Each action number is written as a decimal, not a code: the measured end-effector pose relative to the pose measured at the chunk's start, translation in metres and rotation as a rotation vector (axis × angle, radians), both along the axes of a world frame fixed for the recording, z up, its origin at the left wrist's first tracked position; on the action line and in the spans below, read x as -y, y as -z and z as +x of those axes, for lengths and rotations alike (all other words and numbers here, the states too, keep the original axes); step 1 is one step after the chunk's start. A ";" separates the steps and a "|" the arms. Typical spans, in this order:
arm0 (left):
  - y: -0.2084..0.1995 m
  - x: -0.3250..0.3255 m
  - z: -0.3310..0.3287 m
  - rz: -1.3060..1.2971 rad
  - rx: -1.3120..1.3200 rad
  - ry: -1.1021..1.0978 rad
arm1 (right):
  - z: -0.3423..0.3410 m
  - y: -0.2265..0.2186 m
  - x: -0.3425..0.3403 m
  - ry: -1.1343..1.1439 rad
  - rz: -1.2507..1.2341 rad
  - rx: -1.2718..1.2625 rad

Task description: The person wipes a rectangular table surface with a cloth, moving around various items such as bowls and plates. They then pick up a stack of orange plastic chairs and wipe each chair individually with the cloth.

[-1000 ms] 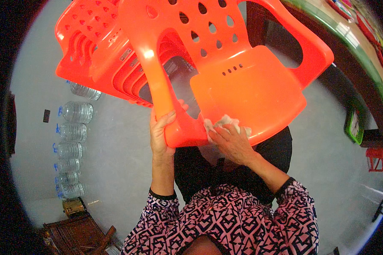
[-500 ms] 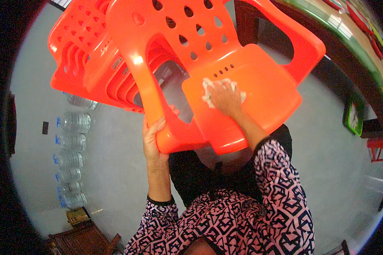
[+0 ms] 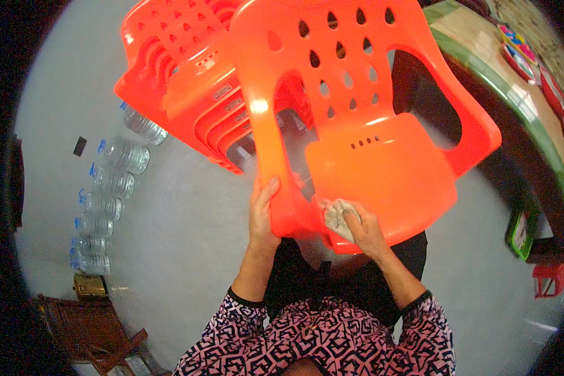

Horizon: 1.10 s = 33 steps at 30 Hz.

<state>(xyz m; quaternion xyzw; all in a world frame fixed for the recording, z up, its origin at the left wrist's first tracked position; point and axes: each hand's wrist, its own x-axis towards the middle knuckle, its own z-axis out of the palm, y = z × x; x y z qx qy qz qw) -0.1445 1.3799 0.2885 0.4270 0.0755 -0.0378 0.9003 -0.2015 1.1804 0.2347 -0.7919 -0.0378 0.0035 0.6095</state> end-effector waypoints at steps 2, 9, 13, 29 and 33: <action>0.006 -0.003 -0.002 -0.087 -0.026 -0.008 | 0.000 -0.042 -0.025 -0.015 0.203 0.111; 0.009 -0.003 -0.011 -0.249 -0.080 0.038 | 0.037 -0.097 -0.069 -0.244 -0.466 0.695; 0.027 -0.001 -0.016 -0.091 -0.036 -0.085 | 0.079 -0.100 -0.082 -0.335 -0.468 0.642; 0.020 -0.004 -0.001 -0.244 -0.099 -0.028 | 0.143 -0.073 -0.102 -0.344 -0.505 0.580; 0.023 0.004 -0.003 -0.255 -0.027 -0.014 | 0.115 -0.089 -0.085 -0.390 -0.394 0.518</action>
